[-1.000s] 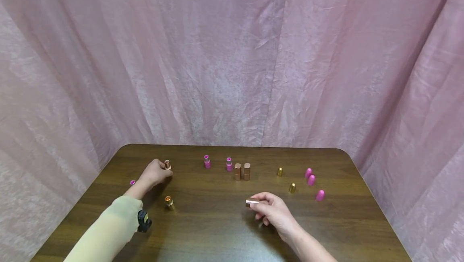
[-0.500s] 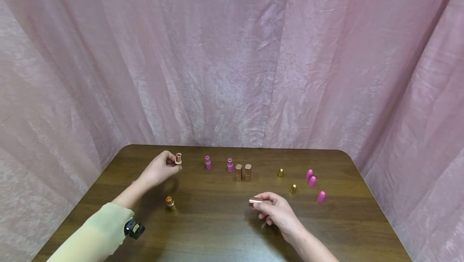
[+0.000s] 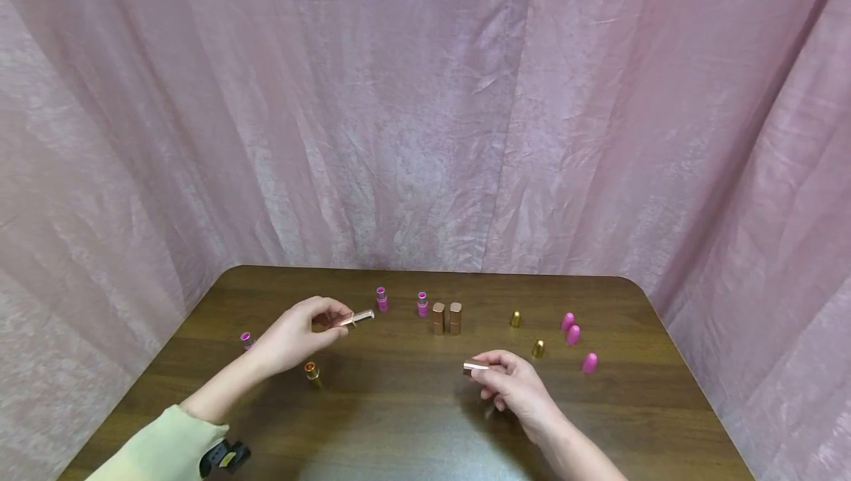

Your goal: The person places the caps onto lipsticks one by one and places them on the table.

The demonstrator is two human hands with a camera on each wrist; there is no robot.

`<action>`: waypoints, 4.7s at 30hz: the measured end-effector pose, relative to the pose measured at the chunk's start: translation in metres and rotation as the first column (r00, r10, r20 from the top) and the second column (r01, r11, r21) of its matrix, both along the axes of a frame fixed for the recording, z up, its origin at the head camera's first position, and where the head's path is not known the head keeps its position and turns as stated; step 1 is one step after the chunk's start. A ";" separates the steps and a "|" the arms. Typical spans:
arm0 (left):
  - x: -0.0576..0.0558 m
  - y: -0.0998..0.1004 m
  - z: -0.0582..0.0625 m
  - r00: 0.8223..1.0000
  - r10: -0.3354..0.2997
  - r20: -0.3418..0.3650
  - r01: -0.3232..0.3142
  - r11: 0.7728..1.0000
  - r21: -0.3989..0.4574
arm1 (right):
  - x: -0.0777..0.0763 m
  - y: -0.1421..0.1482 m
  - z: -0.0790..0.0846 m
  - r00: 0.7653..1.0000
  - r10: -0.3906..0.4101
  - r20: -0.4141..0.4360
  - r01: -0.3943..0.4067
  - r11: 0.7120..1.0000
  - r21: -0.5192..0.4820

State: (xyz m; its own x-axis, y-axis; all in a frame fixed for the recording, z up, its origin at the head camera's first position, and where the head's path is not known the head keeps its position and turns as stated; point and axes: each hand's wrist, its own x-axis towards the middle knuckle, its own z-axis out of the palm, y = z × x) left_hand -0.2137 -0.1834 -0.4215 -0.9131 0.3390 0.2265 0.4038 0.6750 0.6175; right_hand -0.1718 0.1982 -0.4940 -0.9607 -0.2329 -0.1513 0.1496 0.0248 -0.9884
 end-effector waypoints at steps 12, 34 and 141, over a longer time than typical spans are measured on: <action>0.025 0.016 -0.009 0.999 -0.049 0.009 0.049 0.998 -0.028 | 0.000 0.003 0.006 0.998 0.021 -0.052 -0.018 0.999 0.044; 0.038 0.061 -0.039 0.990 -0.132 0.055 0.129 0.990 0.058 | 0.003 -0.005 0.005 0.997 0.009 -0.081 -0.003 0.997 0.071; -0.053 0.126 -0.104 0.960 0.261 0.104 -0.278 0.938 0.209 | 0.007 0.017 0.010 0.994 0.003 -0.112 0.018 0.982 0.186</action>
